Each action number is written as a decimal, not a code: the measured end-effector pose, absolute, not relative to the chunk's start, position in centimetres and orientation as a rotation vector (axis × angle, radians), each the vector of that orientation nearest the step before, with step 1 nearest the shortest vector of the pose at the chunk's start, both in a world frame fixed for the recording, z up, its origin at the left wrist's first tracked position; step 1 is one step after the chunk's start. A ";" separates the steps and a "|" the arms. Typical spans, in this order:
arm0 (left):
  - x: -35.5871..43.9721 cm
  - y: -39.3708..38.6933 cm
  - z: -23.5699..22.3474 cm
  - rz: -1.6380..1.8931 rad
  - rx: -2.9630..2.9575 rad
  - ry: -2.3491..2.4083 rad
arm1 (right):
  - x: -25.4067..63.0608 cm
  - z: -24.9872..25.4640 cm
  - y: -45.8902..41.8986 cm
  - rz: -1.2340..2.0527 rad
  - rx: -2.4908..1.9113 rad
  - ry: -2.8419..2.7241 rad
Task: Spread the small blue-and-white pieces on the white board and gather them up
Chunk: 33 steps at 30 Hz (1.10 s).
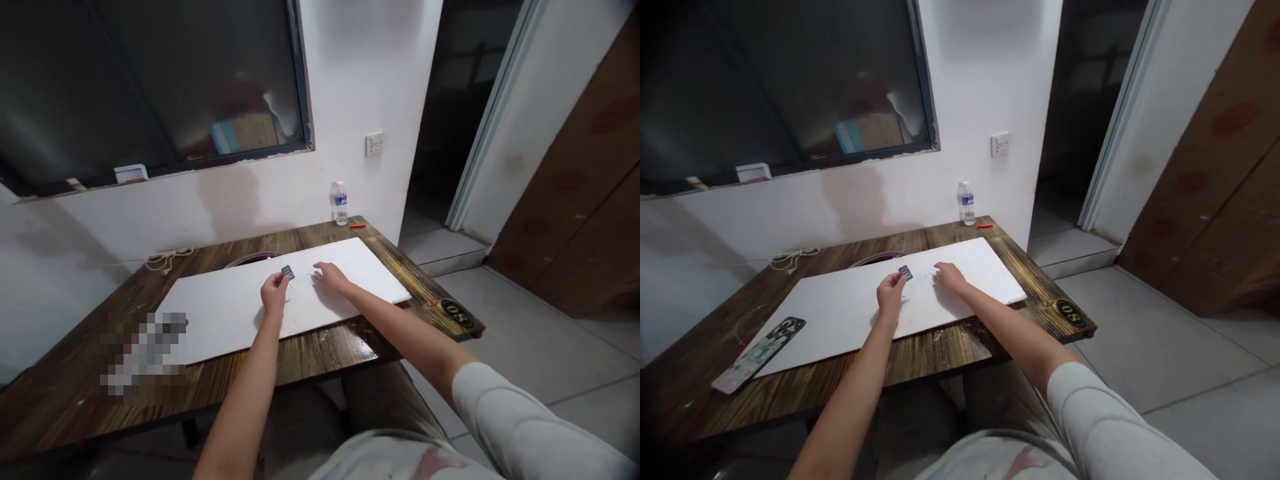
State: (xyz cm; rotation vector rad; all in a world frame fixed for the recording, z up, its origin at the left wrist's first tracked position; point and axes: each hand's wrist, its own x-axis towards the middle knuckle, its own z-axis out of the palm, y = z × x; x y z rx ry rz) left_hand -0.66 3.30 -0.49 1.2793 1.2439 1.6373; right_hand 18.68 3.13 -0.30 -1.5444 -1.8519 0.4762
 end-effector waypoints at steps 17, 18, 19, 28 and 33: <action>-0.8 2.8 -0.1 1.617 1.340 1.285 | 15.3 2.7 6.2 0.071 -1.823 -2.434; -0.8 2.9 -0.1 1.613 1.346 1.281 | 15.3 2.5 6.0 0.053 -1.810 -2.420; -0.8 2.9 -0.2 1.612 1.352 1.274 | 15.5 2.3 5.8 0.037 -1.797 -2.401; -1.0 3.2 -0.8 1.578 1.359 1.286 | 16.5 0.3 5.8 0.449 -1.236 -1.697; -1.1 3.4 -1.2 1.519 1.368 1.338 | 14.7 -0.6 4.7 0.968 -0.844 -1.201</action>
